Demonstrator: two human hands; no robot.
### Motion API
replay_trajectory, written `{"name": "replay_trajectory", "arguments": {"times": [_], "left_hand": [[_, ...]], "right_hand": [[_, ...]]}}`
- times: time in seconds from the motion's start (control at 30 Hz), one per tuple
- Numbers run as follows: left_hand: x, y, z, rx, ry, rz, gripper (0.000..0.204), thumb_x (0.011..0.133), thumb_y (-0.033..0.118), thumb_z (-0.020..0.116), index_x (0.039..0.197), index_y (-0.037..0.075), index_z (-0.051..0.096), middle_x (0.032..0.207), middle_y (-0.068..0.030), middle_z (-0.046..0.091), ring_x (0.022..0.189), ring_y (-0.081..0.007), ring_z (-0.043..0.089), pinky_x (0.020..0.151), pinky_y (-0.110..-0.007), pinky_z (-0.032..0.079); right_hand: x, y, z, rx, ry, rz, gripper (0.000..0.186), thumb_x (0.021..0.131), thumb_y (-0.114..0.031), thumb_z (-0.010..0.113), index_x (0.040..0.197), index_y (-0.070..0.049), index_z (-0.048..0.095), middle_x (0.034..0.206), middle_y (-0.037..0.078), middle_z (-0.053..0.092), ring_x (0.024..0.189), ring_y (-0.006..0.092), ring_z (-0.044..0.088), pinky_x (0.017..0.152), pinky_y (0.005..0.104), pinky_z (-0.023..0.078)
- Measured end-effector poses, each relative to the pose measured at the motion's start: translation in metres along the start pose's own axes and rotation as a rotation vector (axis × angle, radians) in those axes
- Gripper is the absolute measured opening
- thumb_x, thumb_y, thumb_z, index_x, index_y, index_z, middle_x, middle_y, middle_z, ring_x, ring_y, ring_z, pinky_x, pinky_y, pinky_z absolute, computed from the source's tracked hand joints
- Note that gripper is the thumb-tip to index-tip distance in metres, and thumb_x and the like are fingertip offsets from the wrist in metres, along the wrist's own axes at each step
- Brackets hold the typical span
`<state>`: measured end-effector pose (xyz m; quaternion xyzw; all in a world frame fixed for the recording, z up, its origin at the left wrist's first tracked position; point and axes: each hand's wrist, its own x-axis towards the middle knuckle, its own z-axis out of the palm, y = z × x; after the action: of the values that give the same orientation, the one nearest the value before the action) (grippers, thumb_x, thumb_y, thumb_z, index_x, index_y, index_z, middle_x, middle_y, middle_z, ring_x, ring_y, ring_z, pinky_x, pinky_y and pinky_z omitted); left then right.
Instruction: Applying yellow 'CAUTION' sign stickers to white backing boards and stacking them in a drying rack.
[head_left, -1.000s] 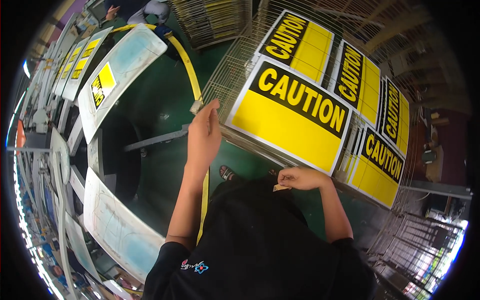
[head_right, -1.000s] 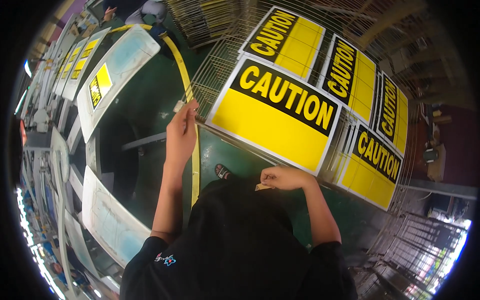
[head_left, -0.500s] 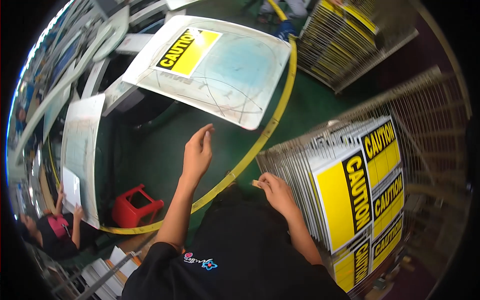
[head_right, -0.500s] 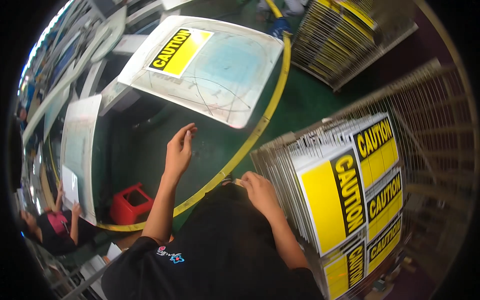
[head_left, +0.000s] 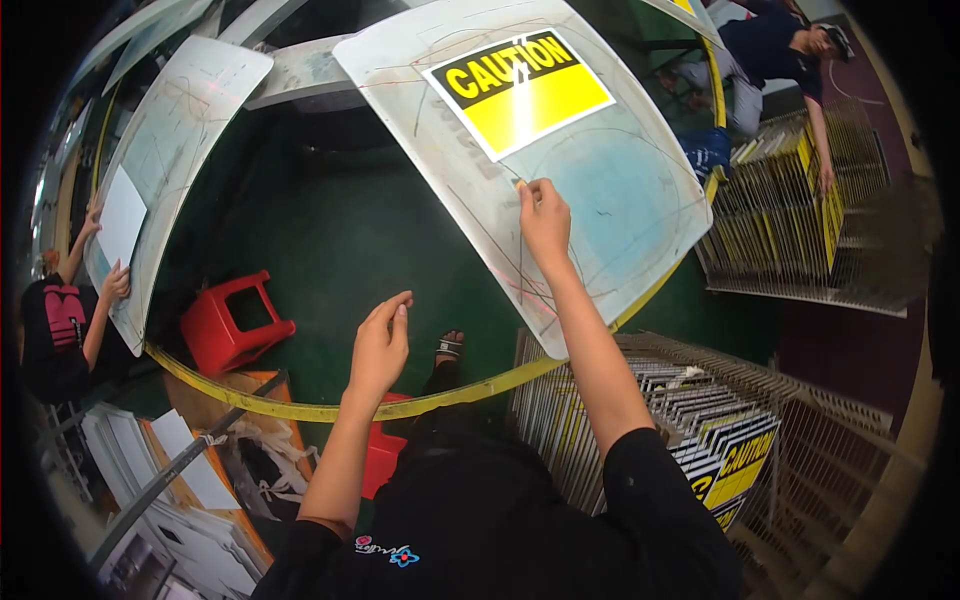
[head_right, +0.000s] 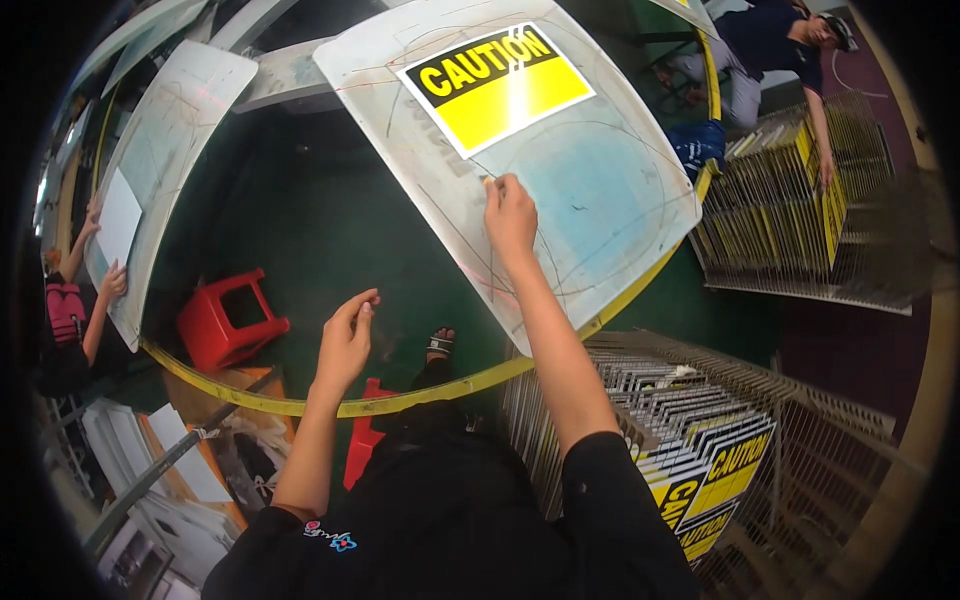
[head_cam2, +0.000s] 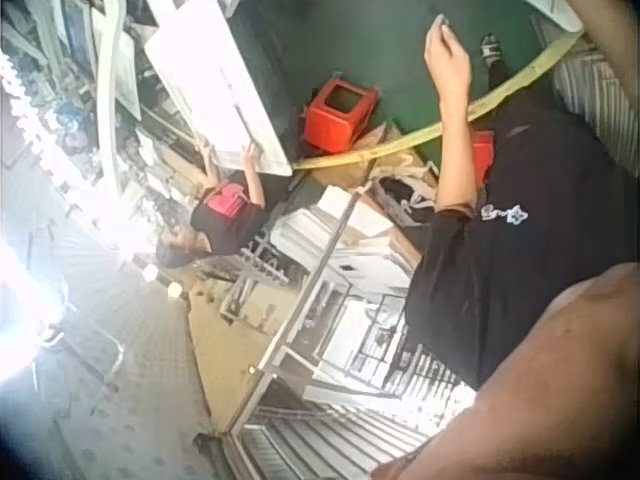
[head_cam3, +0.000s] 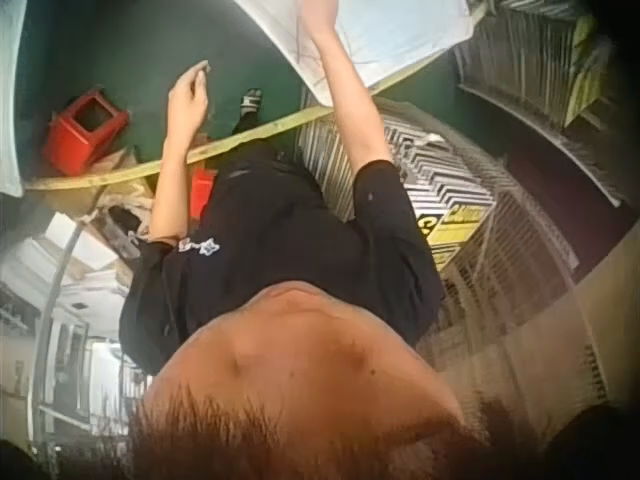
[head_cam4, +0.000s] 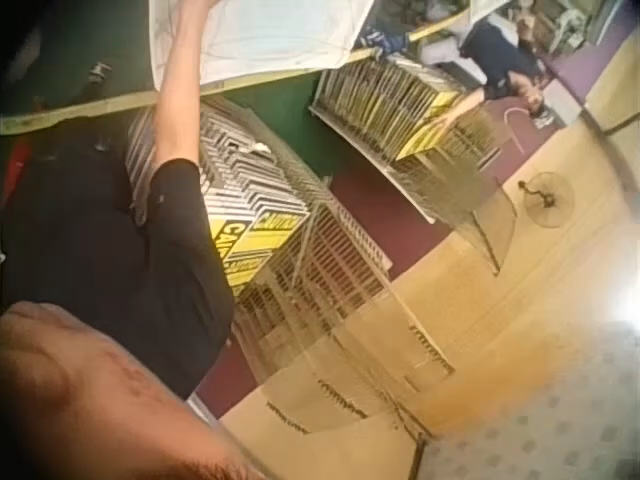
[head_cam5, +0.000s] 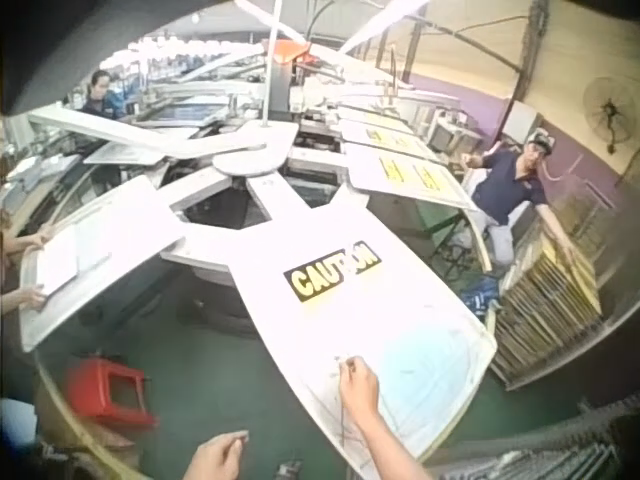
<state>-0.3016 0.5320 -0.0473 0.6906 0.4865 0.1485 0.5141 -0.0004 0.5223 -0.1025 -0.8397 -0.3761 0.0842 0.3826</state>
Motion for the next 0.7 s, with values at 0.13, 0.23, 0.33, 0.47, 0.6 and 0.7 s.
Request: {"name": "replay_trajectory", "arguments": {"times": [0.13, 0.23, 0.33, 0.47, 0.6, 0.7], "left_hand": [[0.021, -0.01, -0.013, -0.027, 0.076, -0.037, 0.03, 0.102, 0.016, 0.047, 0.12, 0.0, 0.063, 0.114, -0.0185, 0.068, 0.109, -0.0316, 0.065, 0.094, -0.036, 0.048], [0.035, -0.01, -0.02, -0.044, 0.102, -0.077, 0.03, 0.102, 0.017, 0.047, 0.12, -0.001, 0.063, 0.113, -0.0181, 0.068, 0.108, -0.0308, 0.065, 0.094, -0.036, 0.048], [0.051, -0.011, -0.016, -0.065, 0.106, -0.1, 0.03, 0.102, 0.017, 0.047, 0.121, -0.001, 0.063, 0.114, -0.0179, 0.068, 0.109, -0.0296, 0.065, 0.093, -0.034, 0.049], [0.081, -0.005, 0.002, -0.172, 0.067, -0.04, 0.031, 0.102, 0.018, 0.048, 0.122, -0.001, 0.062, 0.116, -0.0182, 0.068, 0.107, -0.0283, 0.066, 0.092, -0.034, 0.05], [0.128, 0.018, 0.025, -0.382, -0.042, -0.047, 0.035, 0.101, 0.02, 0.049, 0.126, -0.002, 0.06, 0.118, -0.0183, 0.068, 0.104, -0.0226, 0.068, 0.088, -0.032, 0.051], [0.177, 0.023, 0.058, -0.535, -0.159, -0.055, 0.044, 0.104, 0.026, 0.046, 0.136, -0.004, 0.05, 0.123, -0.0156, 0.065, 0.11, -0.0223, 0.065, 0.087, -0.03, 0.051]], "right_hand": [[0.04, 0.009, 0.036, -0.141, -0.033, 0.083, 0.021, 0.093, -0.025, 0.056, 0.091, -0.004, 0.061, 0.087, 0.019, 0.069, 0.082, 0.0406, 0.065, 0.072, 0.0488, 0.05], [0.047, 0.007, 0.049, -0.202, -0.067, 0.197, 0.024, 0.094, -0.028, 0.054, 0.093, -0.005, 0.062, 0.088, 0.019, 0.07, 0.084, 0.0403, 0.066, 0.073, 0.0485, 0.05], [0.049, 0.007, 0.05, -0.173, -0.069, 0.235, 0.027, 0.094, -0.03, 0.053, 0.095, -0.006, 0.063, 0.09, 0.019, 0.07, 0.085, 0.0403, 0.066, 0.075, 0.0481, 0.05], [0.054, 0.006, 0.05, -0.199, -0.054, 0.275, 0.028, 0.094, -0.031, 0.054, 0.097, -0.005, 0.065, 0.092, 0.019, 0.071, 0.088, 0.0396, 0.067, 0.077, 0.0463, 0.051], [0.057, 0.004, 0.052, -0.121, -0.044, 0.325, 0.032, 0.092, -0.031, 0.057, 0.094, -0.001, 0.067, 0.093, 0.019, 0.071, 0.09, 0.0374, 0.067, 0.078, 0.0439, 0.051], [0.059, 0.012, 0.057, -0.083, -0.037, 0.344, 0.03, 0.093, -0.032, 0.055, 0.096, -0.005, 0.067, 0.093, 0.019, 0.071, 0.089, 0.0384, 0.067, 0.079, 0.0459, 0.051]]}}
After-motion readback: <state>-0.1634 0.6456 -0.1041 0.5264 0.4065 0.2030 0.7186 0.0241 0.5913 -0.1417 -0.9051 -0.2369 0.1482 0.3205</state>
